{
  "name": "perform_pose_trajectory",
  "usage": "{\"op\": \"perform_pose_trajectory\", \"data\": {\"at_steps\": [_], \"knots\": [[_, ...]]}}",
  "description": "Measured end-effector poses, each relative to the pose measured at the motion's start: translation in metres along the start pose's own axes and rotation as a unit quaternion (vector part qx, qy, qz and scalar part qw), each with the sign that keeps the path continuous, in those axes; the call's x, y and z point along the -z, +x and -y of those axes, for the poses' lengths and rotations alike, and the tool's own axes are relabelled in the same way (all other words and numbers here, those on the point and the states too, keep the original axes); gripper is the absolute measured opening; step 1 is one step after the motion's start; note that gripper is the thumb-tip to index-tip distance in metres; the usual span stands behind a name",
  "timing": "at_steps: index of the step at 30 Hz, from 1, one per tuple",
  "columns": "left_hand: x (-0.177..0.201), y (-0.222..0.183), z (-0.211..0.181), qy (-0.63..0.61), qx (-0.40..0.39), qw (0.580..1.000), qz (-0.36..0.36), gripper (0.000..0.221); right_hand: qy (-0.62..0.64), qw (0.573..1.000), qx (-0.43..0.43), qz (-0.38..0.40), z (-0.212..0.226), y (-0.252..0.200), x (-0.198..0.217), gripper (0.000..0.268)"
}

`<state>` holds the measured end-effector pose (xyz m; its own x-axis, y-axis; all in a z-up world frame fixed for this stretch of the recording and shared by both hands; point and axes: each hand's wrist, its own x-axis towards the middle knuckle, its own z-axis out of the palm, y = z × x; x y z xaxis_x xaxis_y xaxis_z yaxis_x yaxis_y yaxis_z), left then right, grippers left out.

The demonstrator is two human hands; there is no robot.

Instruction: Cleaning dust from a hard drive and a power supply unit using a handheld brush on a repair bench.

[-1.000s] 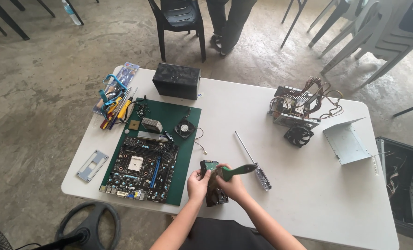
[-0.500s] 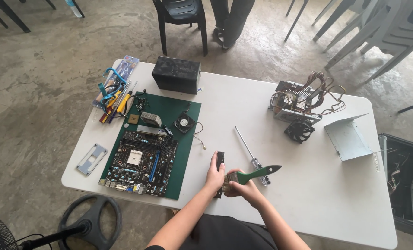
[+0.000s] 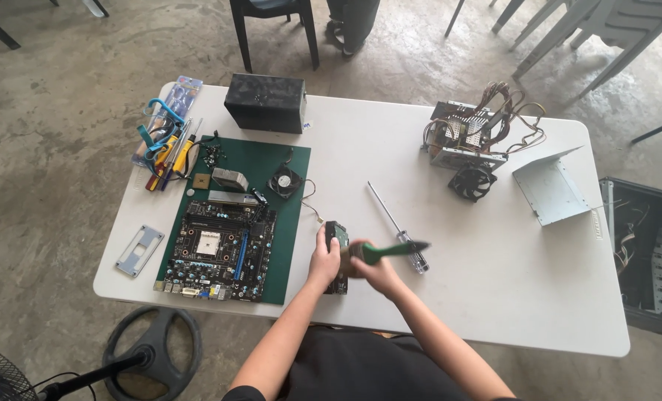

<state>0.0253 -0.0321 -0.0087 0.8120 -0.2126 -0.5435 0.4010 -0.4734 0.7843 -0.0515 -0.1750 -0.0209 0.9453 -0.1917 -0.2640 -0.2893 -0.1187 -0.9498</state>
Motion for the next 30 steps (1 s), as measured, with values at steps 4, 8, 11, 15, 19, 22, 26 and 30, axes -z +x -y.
{"op": "perform_pose_trajectory", "data": {"at_steps": [4,8,11,15,19,22,26,30], "knots": [[-0.004,0.01,0.012,0.006,-0.008,1.0,-0.016,0.064,0.131,0.986,-0.019,-0.101,0.028,0.0,-0.024,0.038],[0.011,0.006,0.008,-0.042,-0.021,0.998,-0.052,0.064,-0.022,0.998,-0.021,-0.048,0.058,-0.032,-0.024,0.037],[0.031,-0.019,-0.022,-0.094,-0.078,0.99,-0.07,0.065,-0.099,0.995,0.02,-0.019,0.075,-0.024,-0.015,0.036],[0.043,-0.034,-0.044,-0.165,-0.188,0.966,-0.069,0.068,-0.157,0.966,0.157,-0.135,0.119,0.002,0.014,0.035],[0.056,-0.043,-0.064,-0.184,-0.224,0.953,-0.087,0.06,-0.159,0.959,0.182,-0.15,0.137,-0.015,-0.012,0.034],[0.059,-0.034,-0.053,-0.186,-0.24,0.949,-0.087,0.059,-0.109,0.978,0.172,-0.041,0.144,-0.023,-0.029,0.038],[0.059,-0.034,-0.049,-0.228,-0.264,0.933,-0.082,0.054,-0.134,0.961,0.201,-0.135,0.141,-0.014,-0.011,0.038],[0.069,-0.029,-0.056,-0.237,-0.299,0.921,-0.076,0.051,-0.125,0.971,0.194,-0.055,0.13,-0.039,-0.036,0.047]]}}
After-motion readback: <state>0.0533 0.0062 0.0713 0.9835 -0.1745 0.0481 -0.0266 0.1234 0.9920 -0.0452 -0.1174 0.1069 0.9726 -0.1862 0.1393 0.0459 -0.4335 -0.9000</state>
